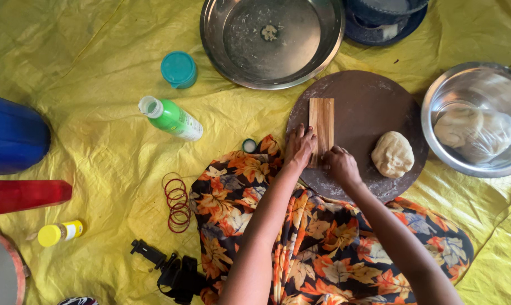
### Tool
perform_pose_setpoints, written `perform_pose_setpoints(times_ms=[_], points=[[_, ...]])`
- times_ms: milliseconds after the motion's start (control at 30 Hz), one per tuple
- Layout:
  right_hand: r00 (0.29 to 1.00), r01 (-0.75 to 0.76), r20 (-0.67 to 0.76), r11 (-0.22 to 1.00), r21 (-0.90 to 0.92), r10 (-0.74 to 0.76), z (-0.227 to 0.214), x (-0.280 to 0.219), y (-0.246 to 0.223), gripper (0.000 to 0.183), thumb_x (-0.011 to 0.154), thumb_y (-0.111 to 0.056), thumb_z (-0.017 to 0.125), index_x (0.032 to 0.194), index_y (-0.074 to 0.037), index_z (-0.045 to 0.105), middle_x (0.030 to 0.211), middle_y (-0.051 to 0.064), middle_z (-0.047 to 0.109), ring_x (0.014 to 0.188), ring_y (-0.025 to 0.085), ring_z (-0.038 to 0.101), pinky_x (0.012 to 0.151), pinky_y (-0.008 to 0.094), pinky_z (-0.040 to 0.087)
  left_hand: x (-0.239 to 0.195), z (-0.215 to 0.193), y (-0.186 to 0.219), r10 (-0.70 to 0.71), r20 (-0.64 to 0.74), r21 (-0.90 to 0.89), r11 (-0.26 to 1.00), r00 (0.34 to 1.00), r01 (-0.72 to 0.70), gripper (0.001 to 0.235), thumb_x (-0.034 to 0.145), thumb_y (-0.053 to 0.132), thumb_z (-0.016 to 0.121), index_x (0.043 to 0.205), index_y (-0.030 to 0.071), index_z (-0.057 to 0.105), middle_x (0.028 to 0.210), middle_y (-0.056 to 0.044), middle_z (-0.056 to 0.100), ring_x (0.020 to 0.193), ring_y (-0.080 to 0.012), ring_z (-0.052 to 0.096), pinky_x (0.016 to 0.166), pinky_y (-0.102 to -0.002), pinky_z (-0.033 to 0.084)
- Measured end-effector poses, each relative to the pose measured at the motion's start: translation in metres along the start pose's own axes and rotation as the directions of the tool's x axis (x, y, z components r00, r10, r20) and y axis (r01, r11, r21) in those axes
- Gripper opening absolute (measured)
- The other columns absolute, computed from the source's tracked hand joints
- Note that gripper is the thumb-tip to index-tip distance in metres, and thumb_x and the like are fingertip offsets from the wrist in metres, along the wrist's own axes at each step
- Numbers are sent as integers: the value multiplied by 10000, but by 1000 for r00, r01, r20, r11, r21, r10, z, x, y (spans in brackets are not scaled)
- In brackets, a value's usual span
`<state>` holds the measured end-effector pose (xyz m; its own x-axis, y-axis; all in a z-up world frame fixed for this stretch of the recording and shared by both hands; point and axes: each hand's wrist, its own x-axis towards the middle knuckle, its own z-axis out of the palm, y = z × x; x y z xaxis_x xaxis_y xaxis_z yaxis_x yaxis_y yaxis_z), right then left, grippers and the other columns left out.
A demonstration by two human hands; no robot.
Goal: The person sits on a yellow tarp and repeatedly pinches off small pieces of dough from a larger lump. They roll each piece into a ball between their palms and place it on a wooden board. The person continues this process, accumulating a row of dough balls.
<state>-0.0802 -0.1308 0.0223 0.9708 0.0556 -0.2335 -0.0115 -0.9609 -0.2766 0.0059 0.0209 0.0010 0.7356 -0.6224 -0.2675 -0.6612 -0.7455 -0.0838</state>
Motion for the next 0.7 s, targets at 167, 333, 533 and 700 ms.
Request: perform_pose_setpoints(times_ms=[167,333,533,700], points=[[967,253,-44,965,65,-251,-38,45,39,299,688,-130,775,984,-124,815,1077,98,785,906,242,730,810,373,579,-10,-30,-8,51,66,-138,990,996,-42,951,632,390,949,1433,132,505,1619,-89,374,1473,-369,338,1126,-527,383],[958,-162,-119,838,521,260,-49,123,46,94,940,-108,767,1028,-100,800,902,137,773,773,234,751,731,361,588,-20,-48,-17,73,169,-236,971,983,-32,1183,478,562,966,1449,112,460,1559,-82,379,1438,-359,323,1114,-537,366],[923,135,-384,943,305,-8,-31,159,30,132,859,-27,806,970,-96,821,980,129,766,834,282,739,767,380,591,-21,-37,-7,0,-121,-184,983,993,-22,1023,547,498,960,1391,62,581,1526,-104,498,1438,-352,415,1170,-505,388],[919,0,-379,961,276,109,-26,180,27,145,827,0,790,930,-94,830,980,133,764,811,314,731,751,412,587,-22,-37,-9,34,-81,-225,973,996,-52,1000,544,441,953,1391,73,571,1519,-103,495,1448,-352,384,1176,-514,362]])
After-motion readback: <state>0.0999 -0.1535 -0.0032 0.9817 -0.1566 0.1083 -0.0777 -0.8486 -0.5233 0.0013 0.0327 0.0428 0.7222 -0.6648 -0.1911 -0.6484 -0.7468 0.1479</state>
